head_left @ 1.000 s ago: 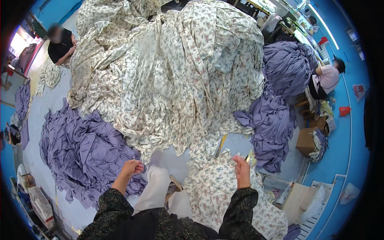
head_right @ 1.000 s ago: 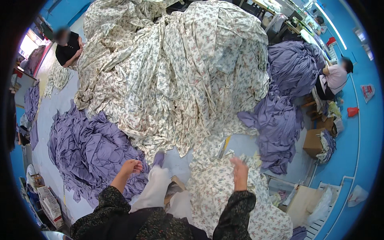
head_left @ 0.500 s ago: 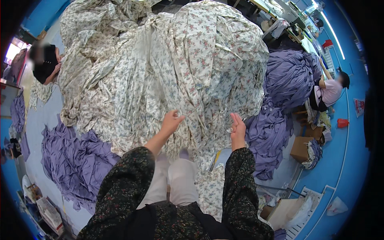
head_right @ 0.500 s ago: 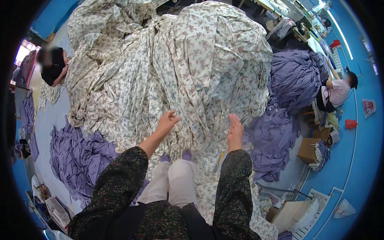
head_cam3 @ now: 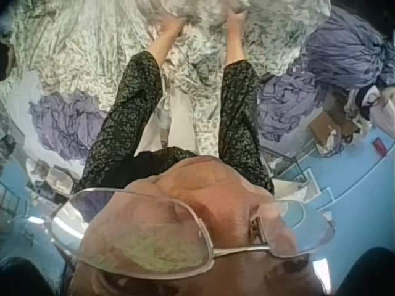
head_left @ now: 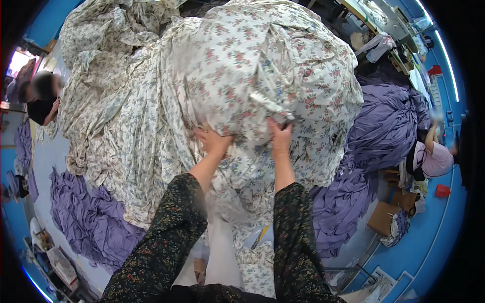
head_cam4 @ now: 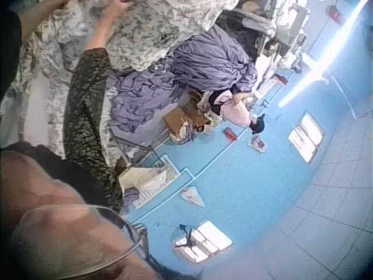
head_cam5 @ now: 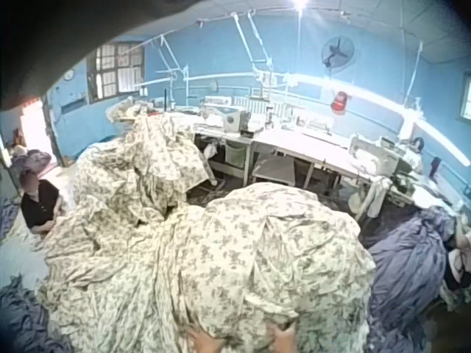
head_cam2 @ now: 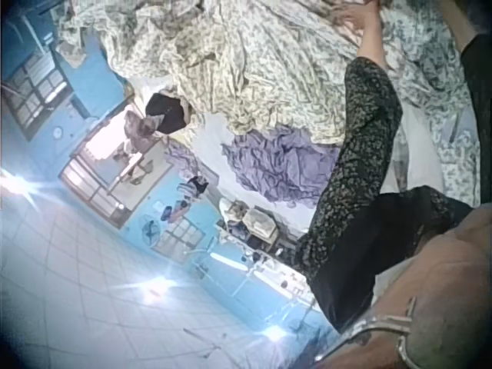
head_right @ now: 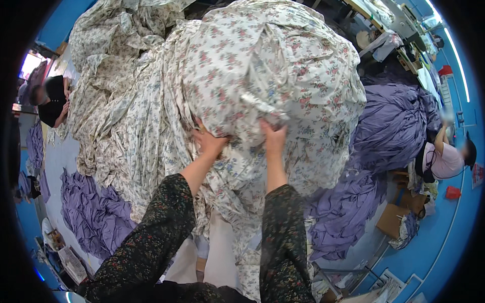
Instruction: Trim threads or cut small sections from a large pile of floral patterned textile.
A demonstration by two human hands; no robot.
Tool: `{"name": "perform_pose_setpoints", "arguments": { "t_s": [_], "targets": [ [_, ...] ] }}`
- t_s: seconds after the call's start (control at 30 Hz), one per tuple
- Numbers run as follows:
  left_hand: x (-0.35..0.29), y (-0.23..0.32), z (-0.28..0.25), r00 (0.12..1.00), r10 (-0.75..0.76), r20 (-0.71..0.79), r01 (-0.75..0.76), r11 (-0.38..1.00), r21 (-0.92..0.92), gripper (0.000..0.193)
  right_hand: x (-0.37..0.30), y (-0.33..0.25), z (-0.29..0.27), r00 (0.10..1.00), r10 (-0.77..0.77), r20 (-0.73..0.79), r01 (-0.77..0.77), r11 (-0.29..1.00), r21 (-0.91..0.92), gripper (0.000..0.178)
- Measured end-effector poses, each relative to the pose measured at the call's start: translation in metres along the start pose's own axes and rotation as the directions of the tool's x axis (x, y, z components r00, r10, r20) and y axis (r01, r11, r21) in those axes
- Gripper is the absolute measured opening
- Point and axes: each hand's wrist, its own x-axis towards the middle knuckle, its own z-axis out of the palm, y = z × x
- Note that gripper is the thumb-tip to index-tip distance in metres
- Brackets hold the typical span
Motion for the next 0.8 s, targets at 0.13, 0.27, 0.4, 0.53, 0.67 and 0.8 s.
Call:
{"name": "perform_pose_setpoints", "arguments": {
  "t_s": [0.13, 0.27, 0.4, 0.53, 0.67, 0.8],
  "targets": [
    [0.079, -0.04, 0.022, 0.991, 0.13, -0.031, -0.134, 0.966, -0.22, 0.083, 0.006, 0.005, 0.047, 0.987, 0.162, -0.011, -0.16, 0.965, -0.207, 0.046],
    [0.079, -0.042, 0.04, 0.954, 0.247, -0.172, -0.295, 0.884, -0.364, 0.049, -0.016, 0.015, 0.042, 0.993, 0.11, 0.032, -0.114, 0.985, 0.133, 0.025],
    [0.08, -0.103, -0.01, 0.911, 0.368, -0.187, -0.404, 0.889, -0.215, 0.038, -0.104, 0.0, 0.054, 0.975, 0.128, 0.18, -0.18, 0.932, 0.314, 0.026],
    [-0.011, -0.152, -0.061, 0.845, 0.533, -0.052, -0.522, 0.799, -0.297, 0.033, -0.213, 0.004, 0.015, 0.949, 0.26, 0.178, -0.295, 0.931, 0.214, 0.034],
    [-0.09, -0.265, -0.135, 0.857, 0.511, 0.057, -0.509, 0.859, -0.053, 0.043, -0.359, -0.009, -0.005, 0.869, 0.45, 0.205, -0.469, 0.881, 0.054, 0.038],
    [-0.19, -0.378, -0.188, 0.795, 0.509, 0.329, -0.534, 0.845, -0.017, 0.047, -0.535, 0.004, -0.066, 0.893, 0.401, 0.203, -0.381, 0.915, -0.13, 0.035]
  ]
}}
